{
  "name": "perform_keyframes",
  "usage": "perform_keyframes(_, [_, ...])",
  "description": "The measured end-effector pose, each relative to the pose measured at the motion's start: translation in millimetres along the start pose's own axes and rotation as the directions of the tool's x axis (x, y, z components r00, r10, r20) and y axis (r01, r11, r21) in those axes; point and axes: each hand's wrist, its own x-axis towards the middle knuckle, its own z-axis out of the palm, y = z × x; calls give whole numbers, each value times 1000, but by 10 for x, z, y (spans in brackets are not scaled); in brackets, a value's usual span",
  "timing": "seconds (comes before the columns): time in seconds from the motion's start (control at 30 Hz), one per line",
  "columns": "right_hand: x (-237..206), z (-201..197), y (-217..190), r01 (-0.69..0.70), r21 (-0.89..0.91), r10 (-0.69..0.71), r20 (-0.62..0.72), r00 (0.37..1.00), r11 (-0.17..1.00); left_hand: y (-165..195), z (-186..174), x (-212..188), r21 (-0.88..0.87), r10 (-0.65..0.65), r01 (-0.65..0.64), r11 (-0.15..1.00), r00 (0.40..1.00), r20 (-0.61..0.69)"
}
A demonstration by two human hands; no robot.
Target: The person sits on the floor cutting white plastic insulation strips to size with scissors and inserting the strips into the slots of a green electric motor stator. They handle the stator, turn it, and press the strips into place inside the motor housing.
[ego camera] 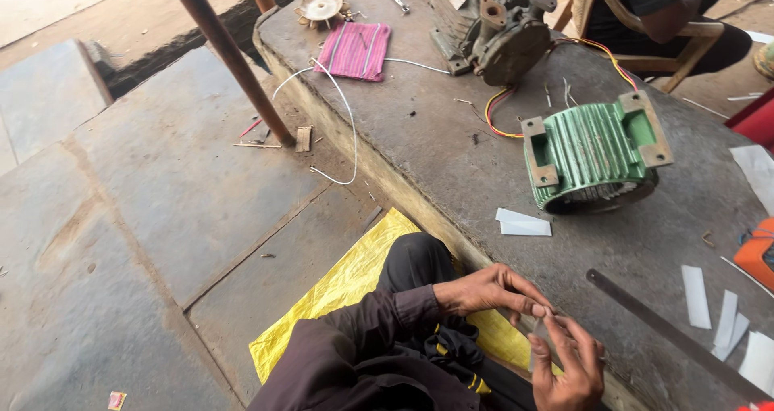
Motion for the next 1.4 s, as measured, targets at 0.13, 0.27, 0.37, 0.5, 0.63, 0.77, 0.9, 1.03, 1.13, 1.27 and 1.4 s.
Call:
perform_keyframes(0.13, [0,43,64,65,-85,-61,48,997,994,-1,-32,11,-46,-45,45,998,999,8])
perform_keyframes(0.27, [41,59,-55,29,-102,-22,68,997,994,50,-28,-21,29,-61,62,998,997,-57])
perform_keyframes(0.37, [114,94,-221,-239,109,242,-17,970,965,50,47,11,92,12,2,996,989,-145])
perform_keyframes(0.5, [324,147,-301,-417,302,458,-80,885,858,47,140,128,83,63,-48,995,980,-190])
perform_keyframes(0.63, [490,124,-245,-445,275,482,-79,873,852,71,167,172,185,95,-51,981,968,-234])
perform_keyframes(0.77, [592,137,-159,-464,265,497,-73,865,845,65,142,214,225,142,-79,971,949,-280])
perform_keyframes(0.9, [673,156,-39,-356,207,375,-57,925,911,13,33,277,167,102,-46,985,933,-344])
perform_keyframes(1.03, [743,238,70,-279,134,286,-36,958,951,-55,-85,369,167,113,-51,985,915,-388])
perform_keyframes(1.13, [772,286,160,-390,216,392,34,919,895,-63,-150,409,178,125,-61,982,919,-373])
perform_keyframes(1.27, [841,341,325,-413,349,415,70,907,842,-29,-205,482,158,76,-16,987,921,-383])
perform_keyframes(1.4, [923,368,474,-309,248,310,37,950,918,21,-252,556,181,18,61,982,913,-408])
